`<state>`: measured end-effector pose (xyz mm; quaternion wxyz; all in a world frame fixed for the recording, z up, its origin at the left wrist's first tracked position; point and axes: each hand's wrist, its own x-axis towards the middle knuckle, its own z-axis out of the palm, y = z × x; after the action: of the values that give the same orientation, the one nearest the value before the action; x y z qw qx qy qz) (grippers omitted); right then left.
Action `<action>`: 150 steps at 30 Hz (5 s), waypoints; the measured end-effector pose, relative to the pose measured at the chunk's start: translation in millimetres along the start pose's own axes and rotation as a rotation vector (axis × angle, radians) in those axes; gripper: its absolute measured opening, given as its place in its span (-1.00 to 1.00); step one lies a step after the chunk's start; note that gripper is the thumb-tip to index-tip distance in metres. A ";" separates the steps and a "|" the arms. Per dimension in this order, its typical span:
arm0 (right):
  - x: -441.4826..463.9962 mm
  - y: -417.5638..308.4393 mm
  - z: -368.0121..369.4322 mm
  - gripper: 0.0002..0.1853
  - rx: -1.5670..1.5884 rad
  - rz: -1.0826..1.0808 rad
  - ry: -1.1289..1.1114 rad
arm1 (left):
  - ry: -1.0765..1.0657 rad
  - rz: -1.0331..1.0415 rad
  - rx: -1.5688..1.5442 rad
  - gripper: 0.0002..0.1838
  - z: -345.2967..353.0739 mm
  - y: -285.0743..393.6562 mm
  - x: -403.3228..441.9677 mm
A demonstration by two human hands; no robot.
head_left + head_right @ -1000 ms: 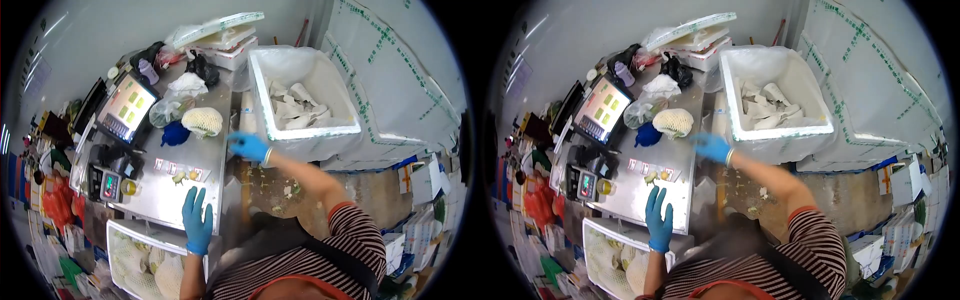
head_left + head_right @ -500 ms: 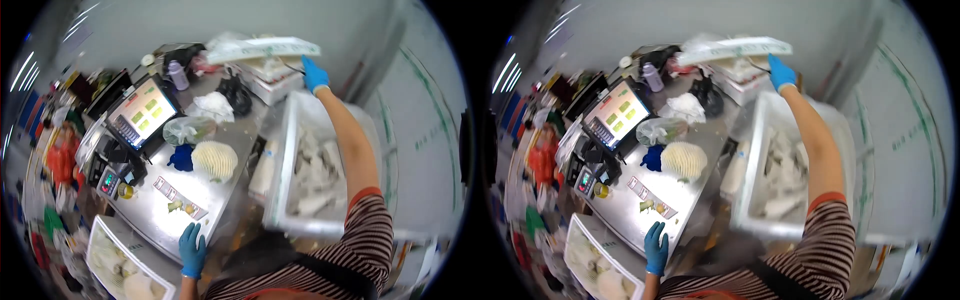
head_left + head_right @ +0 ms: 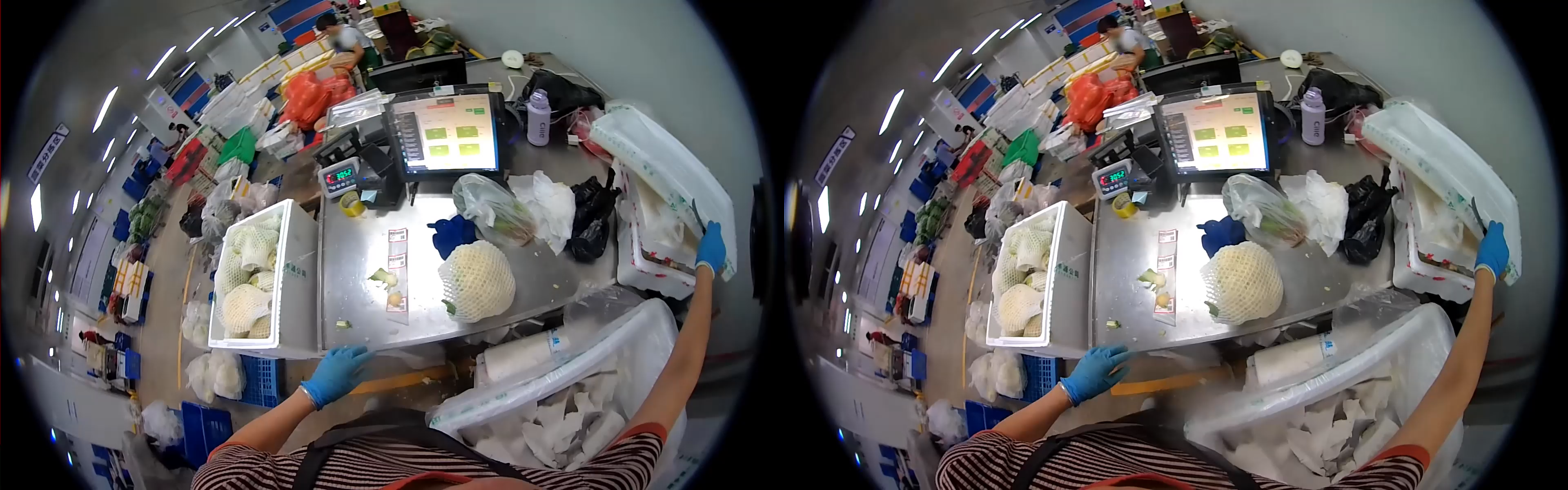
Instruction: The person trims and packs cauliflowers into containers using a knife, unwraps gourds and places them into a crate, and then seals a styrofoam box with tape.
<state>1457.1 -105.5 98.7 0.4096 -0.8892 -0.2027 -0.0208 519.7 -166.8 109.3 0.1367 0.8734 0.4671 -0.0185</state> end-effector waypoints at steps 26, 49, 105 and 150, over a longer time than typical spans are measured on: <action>-2.9 -7.8 58.1 -0.07 -0.640 -0.300 -0.174 | -0.206 -0.185 -0.061 -0.56 46.3 -5.9 -101.4; -587.8 -374.5 -154.4 -0.67 0.413 -0.590 -0.367 | 0.480 -0.272 -0.386 -0.57 36.7 -260.6 -305.9; -833.1 -478.3 616.7 -0.23 -0.054 -0.834 -0.898 | 0.594 -0.784 -0.317 -0.44 -144.5 -487.7 -228.8; -1020.9 -305.5 274.4 -0.63 0.315 -0.046 -0.632 | -0.433 -0.382 -0.942 -0.70 -186.4 -387.6 -115.8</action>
<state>370.3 -76.0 -70.7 0.4582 -0.7728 -0.3403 0.2776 118.5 -9.0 221.2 0.5997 0.5939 0.5362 -0.0115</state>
